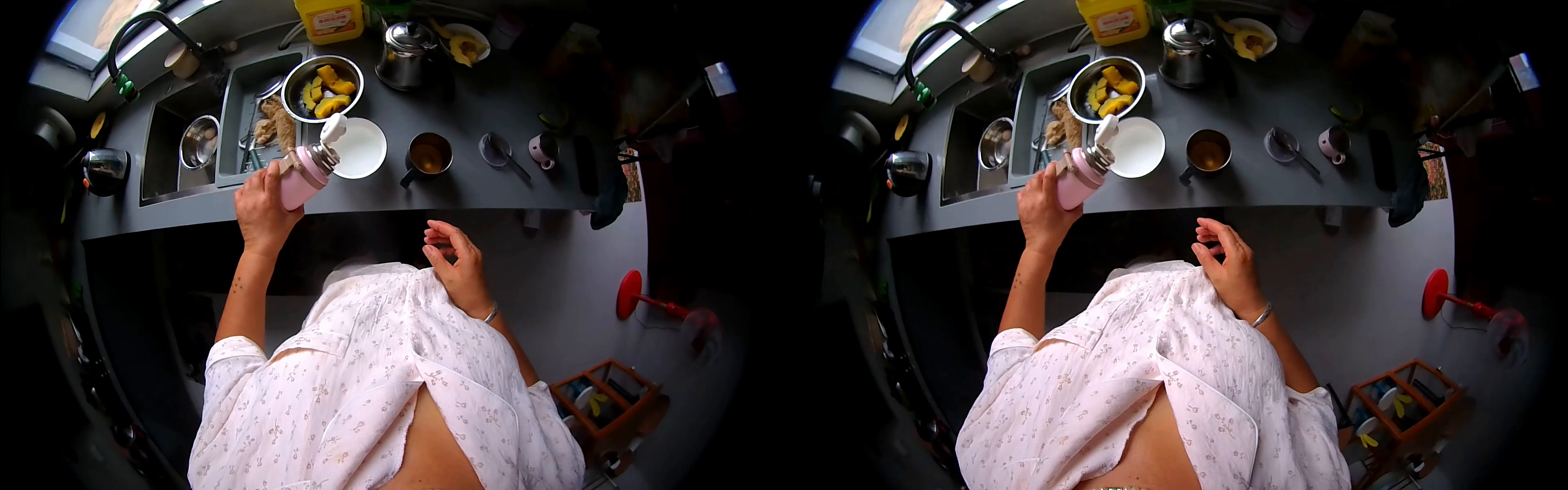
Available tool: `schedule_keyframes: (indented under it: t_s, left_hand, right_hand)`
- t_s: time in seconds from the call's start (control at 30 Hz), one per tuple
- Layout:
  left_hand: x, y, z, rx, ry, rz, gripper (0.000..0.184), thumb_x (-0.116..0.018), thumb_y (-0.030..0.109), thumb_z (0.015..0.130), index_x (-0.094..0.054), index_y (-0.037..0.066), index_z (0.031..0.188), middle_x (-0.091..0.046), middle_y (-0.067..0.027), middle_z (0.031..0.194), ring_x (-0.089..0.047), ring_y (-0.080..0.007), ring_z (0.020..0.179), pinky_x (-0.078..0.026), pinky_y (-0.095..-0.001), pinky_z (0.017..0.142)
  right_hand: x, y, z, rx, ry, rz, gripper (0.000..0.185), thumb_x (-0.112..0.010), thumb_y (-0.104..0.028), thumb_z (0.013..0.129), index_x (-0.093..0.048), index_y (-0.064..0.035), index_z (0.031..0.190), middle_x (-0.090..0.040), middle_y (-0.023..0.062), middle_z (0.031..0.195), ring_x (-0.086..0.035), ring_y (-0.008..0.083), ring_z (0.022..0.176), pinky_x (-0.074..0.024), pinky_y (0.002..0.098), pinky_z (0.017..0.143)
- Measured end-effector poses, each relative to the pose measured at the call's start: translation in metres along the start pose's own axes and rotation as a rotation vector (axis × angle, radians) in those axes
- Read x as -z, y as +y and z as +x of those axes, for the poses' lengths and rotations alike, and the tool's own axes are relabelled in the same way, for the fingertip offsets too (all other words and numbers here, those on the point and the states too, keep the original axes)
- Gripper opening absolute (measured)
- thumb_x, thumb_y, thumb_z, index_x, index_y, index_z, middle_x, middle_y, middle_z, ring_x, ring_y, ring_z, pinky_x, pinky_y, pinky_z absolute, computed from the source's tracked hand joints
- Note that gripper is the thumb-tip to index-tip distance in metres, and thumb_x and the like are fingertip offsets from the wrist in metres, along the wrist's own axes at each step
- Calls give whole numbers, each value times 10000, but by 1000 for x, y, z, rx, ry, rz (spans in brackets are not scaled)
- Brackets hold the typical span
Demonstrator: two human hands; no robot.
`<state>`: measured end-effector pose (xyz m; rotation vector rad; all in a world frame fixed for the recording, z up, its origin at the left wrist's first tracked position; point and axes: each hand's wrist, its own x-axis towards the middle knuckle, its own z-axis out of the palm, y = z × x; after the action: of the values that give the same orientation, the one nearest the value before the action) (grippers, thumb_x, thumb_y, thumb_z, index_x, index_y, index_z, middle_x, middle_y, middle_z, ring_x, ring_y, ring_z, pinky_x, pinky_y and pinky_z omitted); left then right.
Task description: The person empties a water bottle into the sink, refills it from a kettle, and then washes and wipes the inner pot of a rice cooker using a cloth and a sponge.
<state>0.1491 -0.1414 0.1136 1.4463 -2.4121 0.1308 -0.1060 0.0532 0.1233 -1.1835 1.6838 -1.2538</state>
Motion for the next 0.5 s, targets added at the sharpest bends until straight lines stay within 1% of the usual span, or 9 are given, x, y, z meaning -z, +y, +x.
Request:
schedule_keyframes:
  t_s: [0.2,0.5]
  left_hand:
    - [4,2,9,-48,10,40,771,-800,171,534,-469,142,1231,-571,-84,1061,-567,-267,1005,-405,-399,876]
    - [6,0,19,-100,16,104,723,-781,172,561,-485,160,1221,-579,-71,1044,-567,-248,1019,-407,-394,880]
  right_hand:
    - [3,3,-2,-3,13,-7,350,-648,-42,841,-566,-35,1181,-629,101,1035,-632,176,913,-521,265,735]
    - [5,3,2,8,16,-1,370,-664,-41,828,-564,-39,1184,-627,94,1035,-629,171,908,-526,266,730]
